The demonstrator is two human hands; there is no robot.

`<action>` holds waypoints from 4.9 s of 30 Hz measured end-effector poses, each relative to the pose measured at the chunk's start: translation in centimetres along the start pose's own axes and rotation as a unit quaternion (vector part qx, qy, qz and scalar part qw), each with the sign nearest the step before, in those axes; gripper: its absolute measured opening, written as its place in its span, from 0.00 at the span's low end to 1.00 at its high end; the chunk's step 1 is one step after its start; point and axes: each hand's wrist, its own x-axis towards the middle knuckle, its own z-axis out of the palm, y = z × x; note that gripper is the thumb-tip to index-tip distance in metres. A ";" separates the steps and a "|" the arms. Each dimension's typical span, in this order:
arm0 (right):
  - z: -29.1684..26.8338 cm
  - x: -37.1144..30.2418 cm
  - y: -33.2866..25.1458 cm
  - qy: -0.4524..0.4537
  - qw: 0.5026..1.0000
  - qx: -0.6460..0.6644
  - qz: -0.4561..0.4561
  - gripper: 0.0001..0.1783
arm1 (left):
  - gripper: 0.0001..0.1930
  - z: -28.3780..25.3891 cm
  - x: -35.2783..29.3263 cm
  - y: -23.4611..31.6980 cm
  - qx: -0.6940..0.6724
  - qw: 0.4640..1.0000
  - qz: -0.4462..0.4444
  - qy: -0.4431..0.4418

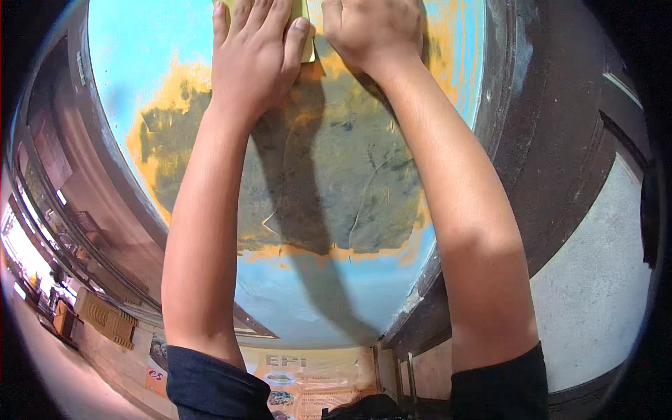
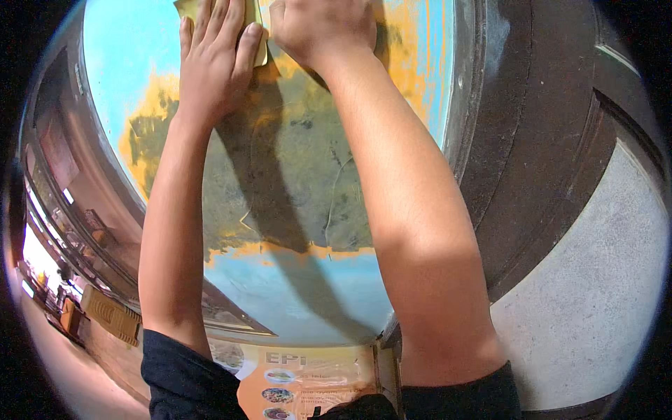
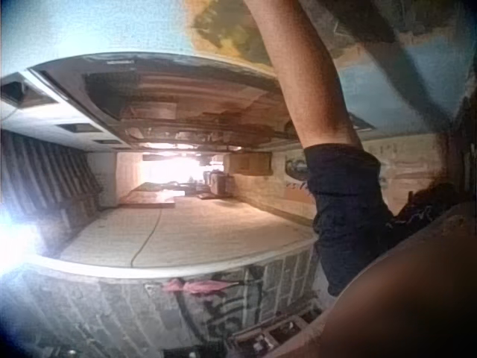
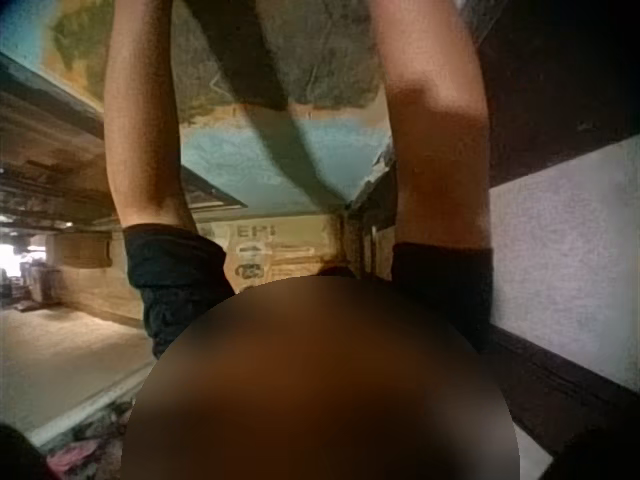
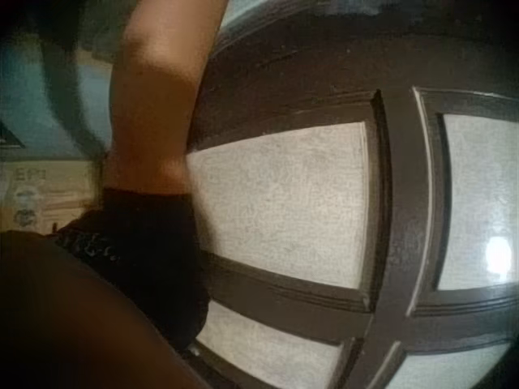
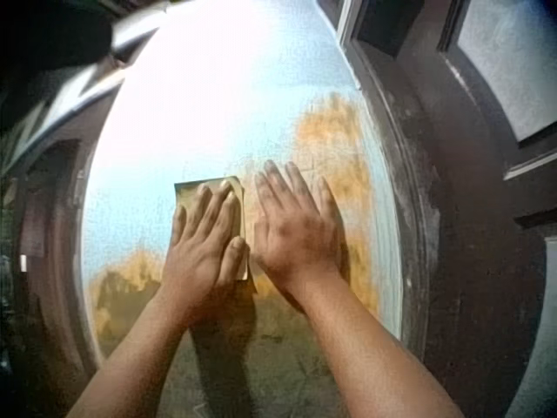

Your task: Sanding a painted ceiling surface with a piece of sandpaper.

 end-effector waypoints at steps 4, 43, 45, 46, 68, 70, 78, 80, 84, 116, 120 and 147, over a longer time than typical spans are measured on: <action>-0.1 0.2 -0.2 0.005 1.000 0.005 -0.008 0.31 | 0.32 -0.5 2.5 -0.9 0.040 0.998 0.035 0.035; 0.2 0.4 -0.1 -0.002 1.000 0.023 -0.003 0.31 | 0.30 0.0 1.0 0.3 0.025 0.997 0.067 0.002; 0.7 0.0 0.5 0.018 1.000 0.022 -0.010 0.31 | 0.30 0.4 1.0 0.0 0.000 0.997 0.074 0.012; 0.5 0.2 0.4 0.021 0.999 0.022 -0.012 0.31 | 0.30 -0.1 1.0 -0.5 -0.007 0.999 0.050 0.020; -0.2 0.2 -0.7 0.006 1.000 0.012 0.009 0.32 | 0.33 -0.6 0.0 -1.1 -0.010 1.000 0.000 0.017; -0.6 0.3 -0.7 -0.014 1.000 0.022 0.013 0.31 | 0.32 0.0 0.7 -0.9 0.035 0.999 0.039 0.017; -0.2 0.3 -0.1 0.006 1.000 0.005 -0.002 0.31 | 0.32 -0.4 -0.3 -2.6 -0.008 0.999 0.027 0.026; -0.5 0.4 -0.5 -0.009 0.999 0.038 0.022 0.31 | 0.33 -0.8 -0.4 -2.6 0.003 1.000 0.011 0.016; -0.3 0.4 -0.6 0.003 1.000 0.009 0.014 0.30 | 0.32 0.1 0.3 -1.9 -0.017 0.998 0.058 0.029; -1.0 0.6 -0.6 0.005 0.999 0.029 0.014 0.32 | 0.30 0.5 0.4 -4.9 0.007 0.979 0.140 0.147; -1.8 0.5 -1.1 -0.020 0.999 0.033 0.036 0.32 | 0.33 -0.3 0.5 -3.2 -0.006 0.995 0.089 0.040; 1.8 0.5 -9.6 -0.107 0.993 -0.037 0.018 0.34 | 0.30 -1.5 -3.4 -12.6 -0.025 0.990 0.084 0.114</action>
